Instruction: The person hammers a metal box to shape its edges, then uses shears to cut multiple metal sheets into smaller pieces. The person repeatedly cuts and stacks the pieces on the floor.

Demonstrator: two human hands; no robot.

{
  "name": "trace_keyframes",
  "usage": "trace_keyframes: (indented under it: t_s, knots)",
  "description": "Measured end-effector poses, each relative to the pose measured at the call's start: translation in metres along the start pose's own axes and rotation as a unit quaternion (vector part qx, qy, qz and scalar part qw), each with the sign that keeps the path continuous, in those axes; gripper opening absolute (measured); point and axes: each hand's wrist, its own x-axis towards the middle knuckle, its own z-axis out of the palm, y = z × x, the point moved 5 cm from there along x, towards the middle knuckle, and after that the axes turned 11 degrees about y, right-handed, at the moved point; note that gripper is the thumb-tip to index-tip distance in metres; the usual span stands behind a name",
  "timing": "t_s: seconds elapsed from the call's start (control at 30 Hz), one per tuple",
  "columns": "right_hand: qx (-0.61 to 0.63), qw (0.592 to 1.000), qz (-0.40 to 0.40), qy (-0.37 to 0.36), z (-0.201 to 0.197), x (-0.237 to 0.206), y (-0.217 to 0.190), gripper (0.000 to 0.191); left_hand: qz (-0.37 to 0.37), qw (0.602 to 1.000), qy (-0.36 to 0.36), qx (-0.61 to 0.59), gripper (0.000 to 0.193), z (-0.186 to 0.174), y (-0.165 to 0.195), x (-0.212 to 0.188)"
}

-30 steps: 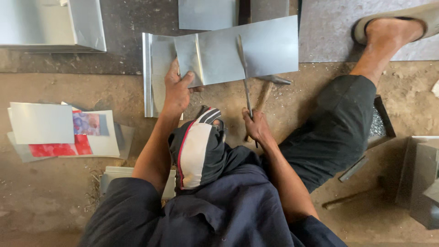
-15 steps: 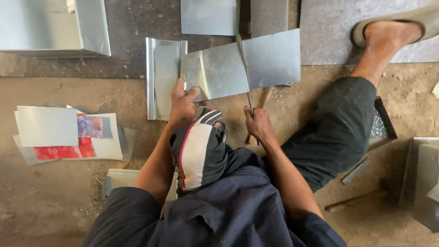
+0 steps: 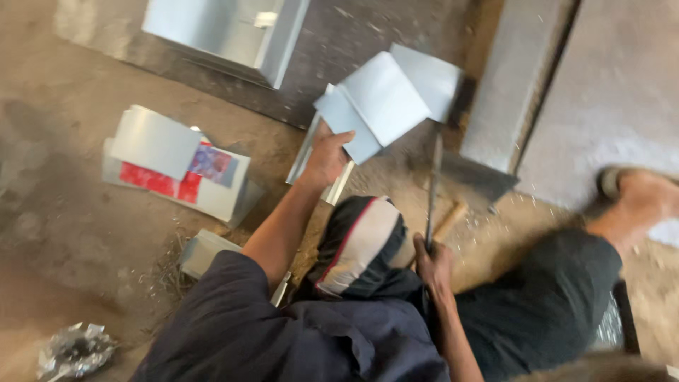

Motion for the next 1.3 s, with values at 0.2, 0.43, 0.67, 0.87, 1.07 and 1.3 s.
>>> trace_keyframes:
  t_s: [0.2, 0.43, 0.67, 0.87, 1.07, 1.3]
  knots:
    - [0.005, 0.998, 0.011, -0.066, 0.003, -0.005, -0.010, 0.078, 0.043, 0.991, 0.100, 0.079, 0.031, -0.011, 0.022, -0.005]
    - [-0.149, 0.983, -0.076, -0.073, 0.029, 0.007, -0.019, 0.068, 0.031, 0.995, 0.097, 0.010, 0.044, 0.002, 0.041, -0.026]
    - [-0.244, 0.969, -0.035, -0.001, -0.002, 0.019, -0.029, 0.064, -0.054, 0.992, 0.076, -0.084, 0.031, 0.009, 0.037, -0.054]
    - [-0.276, 0.956, -0.080, 0.053, 0.007, 0.032, -0.044, 0.064, 0.299, 0.886, -0.048, 0.351, 0.031, 0.011, 0.015, -0.040]
    - [0.300, 0.906, 0.289, -0.077, -0.024, 0.054, 0.031, 0.026, 0.079, 0.981, -0.078, 0.158, 0.027, 0.016, -0.039, -0.018]
    - [0.080, 0.977, 0.186, -0.069, -0.104, -0.036, 0.061, 0.036, -0.046, 0.997, -0.064, 0.000, 0.030, 0.073, -0.055, -0.003]
